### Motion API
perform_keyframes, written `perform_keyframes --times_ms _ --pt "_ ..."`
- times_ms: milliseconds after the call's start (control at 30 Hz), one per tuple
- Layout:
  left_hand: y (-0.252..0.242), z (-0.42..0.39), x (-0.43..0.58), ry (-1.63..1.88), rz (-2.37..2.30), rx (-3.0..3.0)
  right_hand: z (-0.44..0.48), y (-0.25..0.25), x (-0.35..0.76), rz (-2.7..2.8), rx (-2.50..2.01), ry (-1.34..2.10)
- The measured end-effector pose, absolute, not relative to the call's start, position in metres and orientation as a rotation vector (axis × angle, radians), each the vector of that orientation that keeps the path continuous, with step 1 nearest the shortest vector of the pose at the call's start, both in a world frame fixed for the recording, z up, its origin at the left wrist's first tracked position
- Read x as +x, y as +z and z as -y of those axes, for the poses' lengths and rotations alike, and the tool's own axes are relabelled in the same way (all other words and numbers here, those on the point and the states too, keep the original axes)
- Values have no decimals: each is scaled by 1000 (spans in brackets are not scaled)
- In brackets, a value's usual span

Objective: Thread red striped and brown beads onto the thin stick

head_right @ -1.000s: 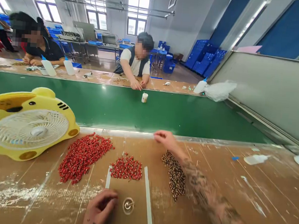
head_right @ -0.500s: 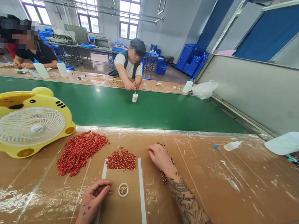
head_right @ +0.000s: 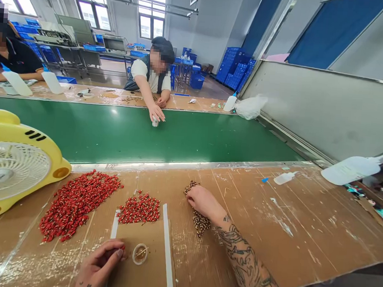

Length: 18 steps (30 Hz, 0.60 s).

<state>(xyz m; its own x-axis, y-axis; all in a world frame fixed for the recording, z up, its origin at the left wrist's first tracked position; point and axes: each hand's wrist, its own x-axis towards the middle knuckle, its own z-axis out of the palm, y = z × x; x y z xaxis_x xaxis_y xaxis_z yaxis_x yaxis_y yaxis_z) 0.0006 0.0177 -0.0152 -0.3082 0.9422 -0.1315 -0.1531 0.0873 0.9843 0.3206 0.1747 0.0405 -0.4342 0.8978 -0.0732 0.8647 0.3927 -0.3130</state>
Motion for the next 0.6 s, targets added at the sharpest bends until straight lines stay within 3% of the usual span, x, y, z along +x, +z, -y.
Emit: perform_keyframes --times_ms 467,600 --pt "23 -13 17 1474 -1214 598 -106 37 291 1835 -1304 927" --pt "41 -12 32 1410 -1027 642 -82 33 258 1398 -1078 1281"
